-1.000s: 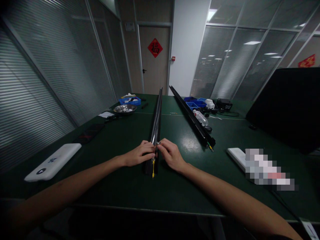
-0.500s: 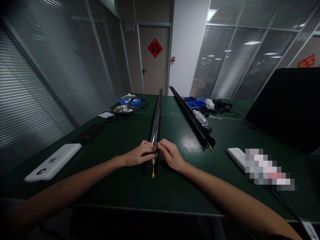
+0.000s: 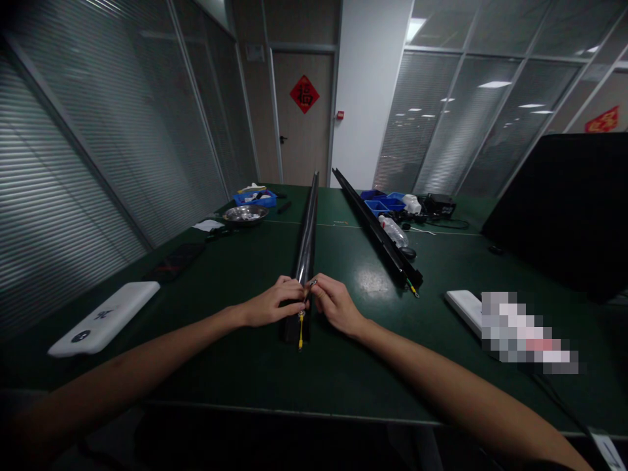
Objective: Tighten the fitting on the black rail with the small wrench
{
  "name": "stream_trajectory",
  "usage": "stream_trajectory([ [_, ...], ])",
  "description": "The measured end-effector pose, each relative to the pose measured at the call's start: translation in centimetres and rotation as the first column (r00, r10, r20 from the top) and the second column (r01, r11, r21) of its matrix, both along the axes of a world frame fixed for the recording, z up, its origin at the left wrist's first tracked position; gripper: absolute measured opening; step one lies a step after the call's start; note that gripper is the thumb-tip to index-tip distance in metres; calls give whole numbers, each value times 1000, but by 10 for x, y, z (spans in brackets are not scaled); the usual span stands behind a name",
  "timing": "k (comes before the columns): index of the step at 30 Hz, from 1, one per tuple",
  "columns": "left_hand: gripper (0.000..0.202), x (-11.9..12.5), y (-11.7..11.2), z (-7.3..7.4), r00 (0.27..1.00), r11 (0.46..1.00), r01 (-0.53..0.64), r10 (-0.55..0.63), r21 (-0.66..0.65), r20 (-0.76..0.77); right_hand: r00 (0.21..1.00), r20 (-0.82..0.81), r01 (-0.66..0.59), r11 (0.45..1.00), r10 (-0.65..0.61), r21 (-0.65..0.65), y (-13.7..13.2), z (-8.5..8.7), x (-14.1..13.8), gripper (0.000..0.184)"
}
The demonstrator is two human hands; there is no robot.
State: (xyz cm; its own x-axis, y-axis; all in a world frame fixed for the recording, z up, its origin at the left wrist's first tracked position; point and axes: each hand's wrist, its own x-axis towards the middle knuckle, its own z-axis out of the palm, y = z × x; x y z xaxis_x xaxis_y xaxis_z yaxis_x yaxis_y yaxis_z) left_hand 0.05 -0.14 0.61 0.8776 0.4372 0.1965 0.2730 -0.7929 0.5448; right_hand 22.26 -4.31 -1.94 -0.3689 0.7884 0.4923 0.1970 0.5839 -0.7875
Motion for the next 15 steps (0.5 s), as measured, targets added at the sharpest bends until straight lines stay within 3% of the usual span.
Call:
stream_trajectory([
  [9, 31, 1, 0, 0, 1000, 1000, 0, 0, 15, -9, 997, 44, 62, 997, -63, 35, -4, 5, -3, 38],
  [15, 28, -1, 4, -5, 1000, 1000, 9, -9, -7, 9, 991, 90, 96, 992, -103, 85, -7, 8, -4, 23],
])
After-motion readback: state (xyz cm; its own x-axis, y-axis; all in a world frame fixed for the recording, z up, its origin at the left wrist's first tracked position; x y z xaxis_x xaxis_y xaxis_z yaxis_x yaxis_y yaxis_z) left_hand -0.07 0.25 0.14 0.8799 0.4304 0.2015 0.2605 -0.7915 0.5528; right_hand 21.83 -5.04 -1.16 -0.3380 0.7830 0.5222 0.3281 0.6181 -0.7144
